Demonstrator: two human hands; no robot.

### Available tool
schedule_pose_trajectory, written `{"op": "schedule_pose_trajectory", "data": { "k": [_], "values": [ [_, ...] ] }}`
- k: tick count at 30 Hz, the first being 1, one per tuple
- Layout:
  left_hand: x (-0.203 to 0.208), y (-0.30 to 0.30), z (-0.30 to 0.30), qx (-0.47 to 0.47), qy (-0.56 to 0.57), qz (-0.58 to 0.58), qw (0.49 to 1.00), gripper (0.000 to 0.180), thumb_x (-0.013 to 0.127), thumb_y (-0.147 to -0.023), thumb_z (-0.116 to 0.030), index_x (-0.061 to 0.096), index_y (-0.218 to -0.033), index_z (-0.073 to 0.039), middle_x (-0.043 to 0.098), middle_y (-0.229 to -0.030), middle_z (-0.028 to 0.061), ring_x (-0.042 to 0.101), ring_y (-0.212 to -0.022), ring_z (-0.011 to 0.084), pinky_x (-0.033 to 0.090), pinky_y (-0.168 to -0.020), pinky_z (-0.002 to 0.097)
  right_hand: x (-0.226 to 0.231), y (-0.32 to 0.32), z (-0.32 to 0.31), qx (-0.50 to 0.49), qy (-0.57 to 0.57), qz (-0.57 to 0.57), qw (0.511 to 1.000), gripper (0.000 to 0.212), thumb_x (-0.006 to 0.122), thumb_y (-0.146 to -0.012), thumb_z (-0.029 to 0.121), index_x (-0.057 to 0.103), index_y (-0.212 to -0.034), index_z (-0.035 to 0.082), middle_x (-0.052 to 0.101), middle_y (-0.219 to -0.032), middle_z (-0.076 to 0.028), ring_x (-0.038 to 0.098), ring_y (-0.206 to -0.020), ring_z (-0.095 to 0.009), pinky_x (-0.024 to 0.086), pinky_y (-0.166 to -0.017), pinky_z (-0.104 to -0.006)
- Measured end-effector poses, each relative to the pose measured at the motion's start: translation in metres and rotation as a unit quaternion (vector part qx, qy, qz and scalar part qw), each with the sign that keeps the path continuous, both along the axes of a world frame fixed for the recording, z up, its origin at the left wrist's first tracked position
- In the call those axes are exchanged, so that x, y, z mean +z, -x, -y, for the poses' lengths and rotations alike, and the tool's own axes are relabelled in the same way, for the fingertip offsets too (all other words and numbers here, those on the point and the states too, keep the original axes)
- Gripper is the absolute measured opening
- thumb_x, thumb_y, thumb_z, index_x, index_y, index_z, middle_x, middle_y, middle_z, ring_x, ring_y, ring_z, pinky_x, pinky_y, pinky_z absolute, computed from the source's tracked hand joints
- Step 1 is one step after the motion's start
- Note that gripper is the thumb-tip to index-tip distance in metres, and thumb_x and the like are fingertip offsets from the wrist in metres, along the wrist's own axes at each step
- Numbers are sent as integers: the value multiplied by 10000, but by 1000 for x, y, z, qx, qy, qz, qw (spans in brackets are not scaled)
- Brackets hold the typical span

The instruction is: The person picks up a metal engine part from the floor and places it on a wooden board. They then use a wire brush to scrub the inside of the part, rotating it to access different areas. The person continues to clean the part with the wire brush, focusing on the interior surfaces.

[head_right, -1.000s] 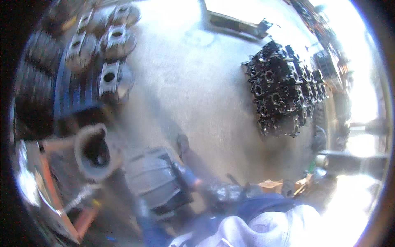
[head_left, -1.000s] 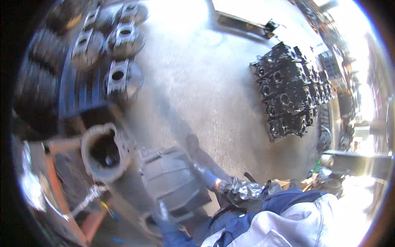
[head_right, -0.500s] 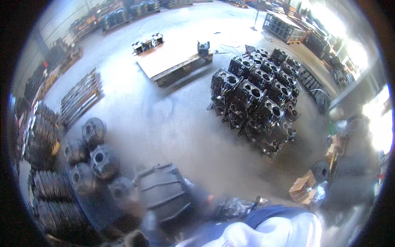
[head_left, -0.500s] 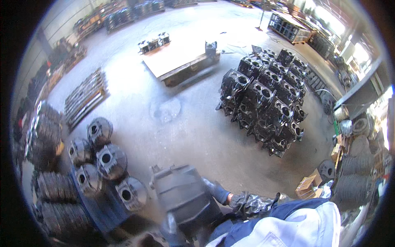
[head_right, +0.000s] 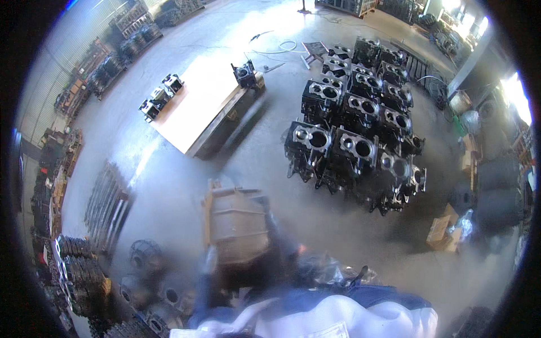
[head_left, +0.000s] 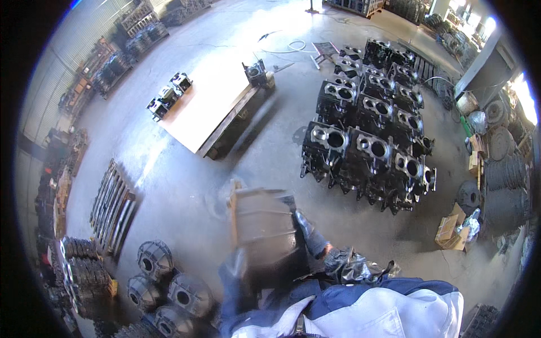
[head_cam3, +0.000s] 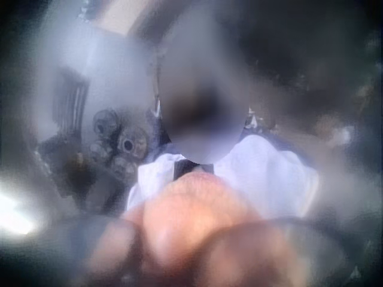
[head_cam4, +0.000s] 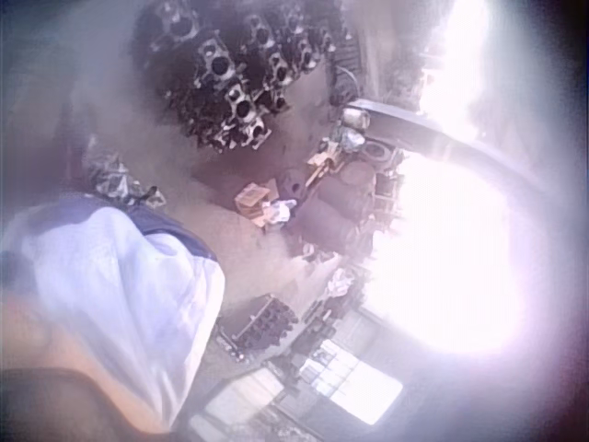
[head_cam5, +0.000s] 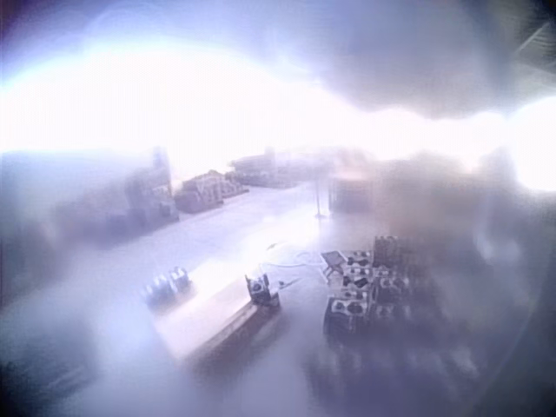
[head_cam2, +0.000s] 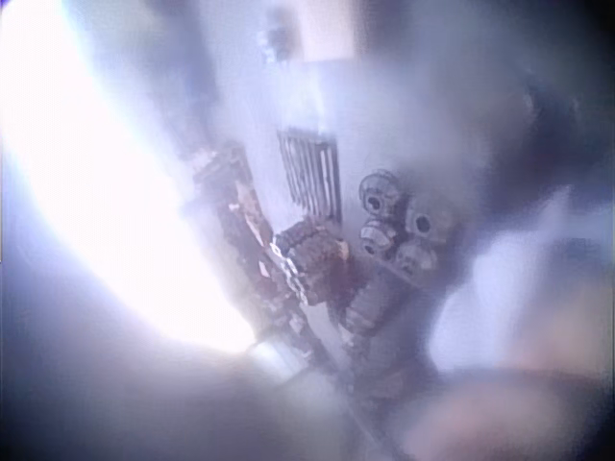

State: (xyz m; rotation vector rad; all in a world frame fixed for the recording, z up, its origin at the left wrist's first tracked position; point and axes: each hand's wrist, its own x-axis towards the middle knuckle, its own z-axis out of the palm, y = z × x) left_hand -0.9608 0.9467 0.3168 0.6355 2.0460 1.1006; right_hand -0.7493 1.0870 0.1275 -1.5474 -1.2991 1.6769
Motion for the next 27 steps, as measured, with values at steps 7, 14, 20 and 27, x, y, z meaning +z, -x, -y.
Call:
{"op": "schedule_pose_trajectory", "data": {
  "k": [7, 14, 20, 27],
  "values": [
    [-43, 122, -237, 92, -126, 168, 973, 228, 714, -1021, -198, 733, -962, 22, 676, -844, 57, 594, -766, 170, 488, -668, 373, 46, 92, -210, -8, -139, -14, 990, 448, 402, -1167, 170, 491, -1560, -27, 541, -1574, -144, 500, -1450, -235, 365, -1249, -371],
    [-32, 257, -462, -156, -23, 108, 982, 259, 761, -1002, -218, 748, -1074, 30, 696, -895, 91, 625, -799, 190, 525, -728, 401, 83, 222, -379, -282, 136, -24, 949, 465, 417, -1176, 214, 493, -1557, -43, 546, -1578, -119, 494, -1457, -211, 331, -1261, -347],
    [12, 279, -664, -320, -52, -45, 945, 326, 783, -975, -303, 761, -1064, 10, 702, -835, 204, 651, -736, 255, 524, -704, 417, 56, 233, -503, -367, 25, -199, 908, 482, 578, -1111, 476, 707, -1347, 76, 719, -1120, -13, 617, -993, -106, 470, -951, -254],
    [-2, 260, -880, -392, -104, -21, 914, 417, 761, -988, -382, 761, -1125, 12, 751, -903, 220, 690, -794, 296, 536, -740, 430, 43, 215, -691, -438, 74, -268, 855, 443, 536, -1127, 492, 709, -1270, 110, 600, -905, 40, 501, -712, -63, 392, -595, -225]
  ]
}}
